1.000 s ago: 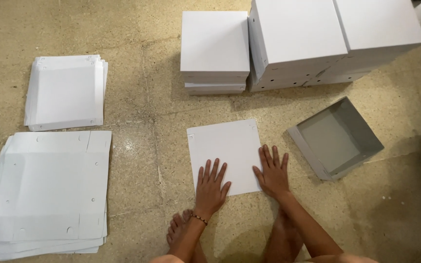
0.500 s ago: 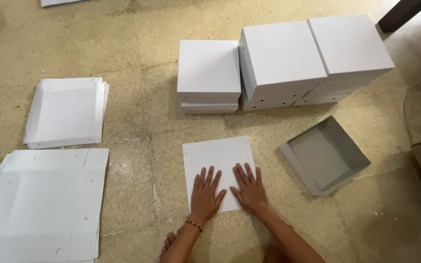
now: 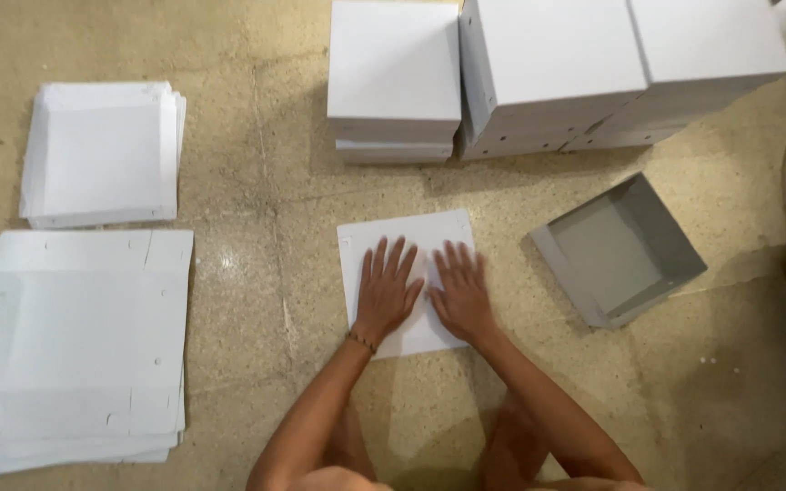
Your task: Assembling cardboard boxes from flat pre-cut sheets by folding and tucking flaps.
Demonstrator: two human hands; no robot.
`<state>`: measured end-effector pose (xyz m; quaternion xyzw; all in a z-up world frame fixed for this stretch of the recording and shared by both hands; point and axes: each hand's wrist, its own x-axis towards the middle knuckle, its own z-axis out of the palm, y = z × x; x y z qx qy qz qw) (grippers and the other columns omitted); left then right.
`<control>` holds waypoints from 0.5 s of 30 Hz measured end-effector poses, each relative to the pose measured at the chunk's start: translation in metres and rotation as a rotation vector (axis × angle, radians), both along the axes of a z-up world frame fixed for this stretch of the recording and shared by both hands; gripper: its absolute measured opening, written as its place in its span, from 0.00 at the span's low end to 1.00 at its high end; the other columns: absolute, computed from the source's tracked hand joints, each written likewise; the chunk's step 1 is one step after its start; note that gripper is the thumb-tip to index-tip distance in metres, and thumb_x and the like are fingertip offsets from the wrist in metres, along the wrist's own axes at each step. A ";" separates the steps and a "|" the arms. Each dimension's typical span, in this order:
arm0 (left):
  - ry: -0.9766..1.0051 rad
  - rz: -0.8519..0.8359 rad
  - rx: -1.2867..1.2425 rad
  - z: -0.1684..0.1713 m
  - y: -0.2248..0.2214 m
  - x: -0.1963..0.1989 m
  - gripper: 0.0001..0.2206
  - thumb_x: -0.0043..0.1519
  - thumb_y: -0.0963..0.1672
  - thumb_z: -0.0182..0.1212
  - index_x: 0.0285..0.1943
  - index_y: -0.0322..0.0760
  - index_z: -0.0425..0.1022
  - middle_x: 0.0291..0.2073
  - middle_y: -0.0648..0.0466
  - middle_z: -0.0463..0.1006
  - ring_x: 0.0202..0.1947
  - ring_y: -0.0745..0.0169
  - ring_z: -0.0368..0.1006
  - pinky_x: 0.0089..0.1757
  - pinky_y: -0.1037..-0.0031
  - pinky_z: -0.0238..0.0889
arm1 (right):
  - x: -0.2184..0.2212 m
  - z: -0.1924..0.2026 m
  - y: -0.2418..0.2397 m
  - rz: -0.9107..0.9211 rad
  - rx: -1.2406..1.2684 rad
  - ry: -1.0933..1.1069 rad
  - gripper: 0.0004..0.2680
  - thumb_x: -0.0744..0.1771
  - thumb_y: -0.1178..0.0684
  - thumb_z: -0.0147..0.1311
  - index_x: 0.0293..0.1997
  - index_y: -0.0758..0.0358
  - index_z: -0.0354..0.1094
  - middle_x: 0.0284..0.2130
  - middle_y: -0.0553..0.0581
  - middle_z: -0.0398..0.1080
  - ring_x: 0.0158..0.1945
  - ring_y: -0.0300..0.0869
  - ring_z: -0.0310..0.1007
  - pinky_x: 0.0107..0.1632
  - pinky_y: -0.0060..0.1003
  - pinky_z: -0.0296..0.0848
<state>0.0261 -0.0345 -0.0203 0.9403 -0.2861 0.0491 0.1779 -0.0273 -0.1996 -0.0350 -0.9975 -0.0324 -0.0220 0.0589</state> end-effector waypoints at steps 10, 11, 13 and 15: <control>0.054 0.177 0.084 -0.017 0.055 0.026 0.29 0.57 0.61 0.38 0.66 0.55 0.55 0.64 0.53 0.53 0.64 0.48 0.45 0.59 0.53 0.36 | -0.007 -0.014 -0.036 -0.111 0.047 0.051 0.22 0.67 0.40 0.29 0.67 0.57 0.39 0.66 0.57 0.36 0.68 0.52 0.27 0.62 0.57 0.21; 0.064 0.173 0.088 -0.010 0.059 0.025 0.29 0.57 0.61 0.38 0.66 0.55 0.55 0.64 0.53 0.53 0.64 0.48 0.45 0.59 0.53 0.36 | -0.008 -0.012 -0.036 -0.115 0.049 0.061 0.22 0.67 0.40 0.29 0.67 0.57 0.39 0.66 0.57 0.36 0.68 0.52 0.27 0.62 0.57 0.21; 0.242 0.285 0.025 0.005 0.064 0.025 0.35 0.54 0.64 0.39 0.67 0.53 0.54 0.66 0.49 0.46 0.66 0.38 0.32 0.59 0.48 0.24 | -0.008 -0.008 -0.037 -0.131 0.097 0.094 0.21 0.68 0.40 0.27 0.67 0.56 0.38 0.66 0.54 0.36 0.68 0.51 0.25 0.62 0.56 0.17; 0.214 0.307 0.091 -0.002 0.058 0.020 0.35 0.55 0.63 0.37 0.68 0.48 0.51 0.67 0.49 0.43 0.66 0.40 0.30 0.59 0.50 0.23 | -0.010 -0.006 -0.036 -0.136 0.106 0.101 0.21 0.68 0.39 0.26 0.67 0.56 0.38 0.66 0.54 0.36 0.68 0.50 0.25 0.62 0.56 0.17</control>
